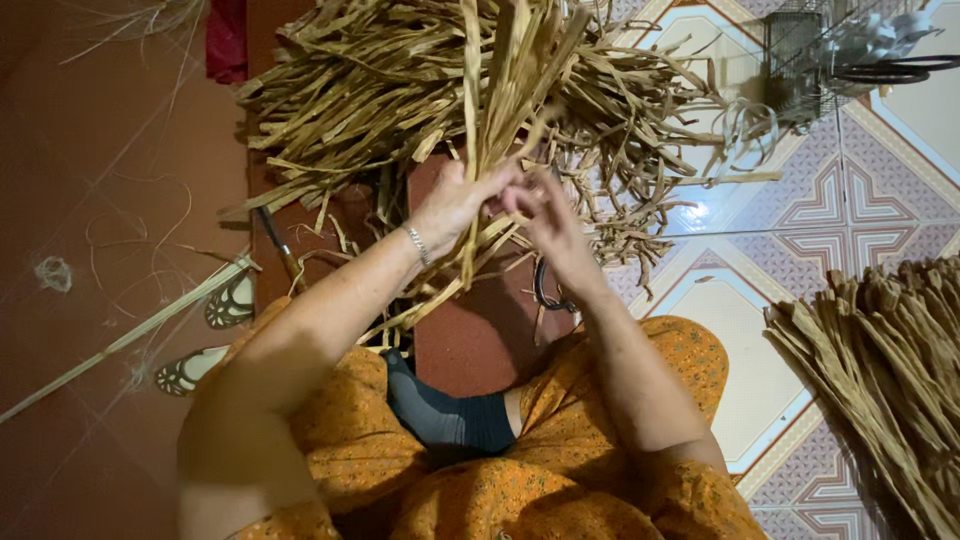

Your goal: The person sits on a tiled floor and uses scissors to trim dried plant strips from a large bundle, repeatedly cutting and separating the pieces. The trimmed strips are gathered into smaller bundles and placed to the side.

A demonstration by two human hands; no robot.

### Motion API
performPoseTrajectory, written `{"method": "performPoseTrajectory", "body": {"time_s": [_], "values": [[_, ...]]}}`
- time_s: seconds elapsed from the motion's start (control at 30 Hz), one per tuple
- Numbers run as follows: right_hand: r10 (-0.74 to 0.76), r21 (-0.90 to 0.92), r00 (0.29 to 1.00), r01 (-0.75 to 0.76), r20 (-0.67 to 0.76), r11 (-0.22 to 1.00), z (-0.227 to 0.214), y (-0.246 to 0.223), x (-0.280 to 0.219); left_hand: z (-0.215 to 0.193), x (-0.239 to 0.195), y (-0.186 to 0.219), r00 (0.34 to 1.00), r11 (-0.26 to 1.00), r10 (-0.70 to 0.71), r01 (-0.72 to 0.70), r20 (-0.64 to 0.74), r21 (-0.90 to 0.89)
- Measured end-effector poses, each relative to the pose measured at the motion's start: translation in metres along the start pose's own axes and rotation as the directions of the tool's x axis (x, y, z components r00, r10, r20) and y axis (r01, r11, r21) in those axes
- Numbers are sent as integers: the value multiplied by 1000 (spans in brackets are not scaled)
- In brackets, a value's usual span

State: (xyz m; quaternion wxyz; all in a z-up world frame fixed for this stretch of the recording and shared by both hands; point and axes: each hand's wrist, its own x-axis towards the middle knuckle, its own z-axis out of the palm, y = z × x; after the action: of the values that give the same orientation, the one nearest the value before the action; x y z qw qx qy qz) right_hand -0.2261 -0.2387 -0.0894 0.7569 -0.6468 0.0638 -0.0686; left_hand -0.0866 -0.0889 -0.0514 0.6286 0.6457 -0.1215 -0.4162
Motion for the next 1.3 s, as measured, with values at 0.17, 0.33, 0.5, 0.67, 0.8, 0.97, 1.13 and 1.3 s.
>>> {"method": "performPoseTrajectory", "body": {"time_s": [0.17,0.33,0.5,0.67,0.8,0.97,1.13,1.3], "values": [[111,163,978,-140,178,977,52,16,-15,25,8,9,963,941,268,-254,35,-226],[217,222,952,-264,215,939,41,6,-21,17,21,45,956,920,224,-272,-189,-281],[297,-53,918,-294,261,954,7,-11,-14,-51,21,76,853,833,300,-452,-426,-318],[254,-388,944,-159,209,908,-15,-26,-8,-102,16,49,784,763,354,-558,-510,-328],[148,-682,984,-42,97,730,-35,-47,-14,-142,6,-4,721,651,172,-595,-671,-472],[-226,-788,962,255,151,560,-35,-48,-20,-160,-9,-101,737,455,18,-608,-676,-651],[-168,-886,977,192,132,422,-35,-39,-12,-147,-46,-143,735,750,-381,-110,-561,-653],[-88,-927,990,138,114,349,-38,-36,-10,-136,-75,-127,614,858,-417,510,-670,-67]]}}
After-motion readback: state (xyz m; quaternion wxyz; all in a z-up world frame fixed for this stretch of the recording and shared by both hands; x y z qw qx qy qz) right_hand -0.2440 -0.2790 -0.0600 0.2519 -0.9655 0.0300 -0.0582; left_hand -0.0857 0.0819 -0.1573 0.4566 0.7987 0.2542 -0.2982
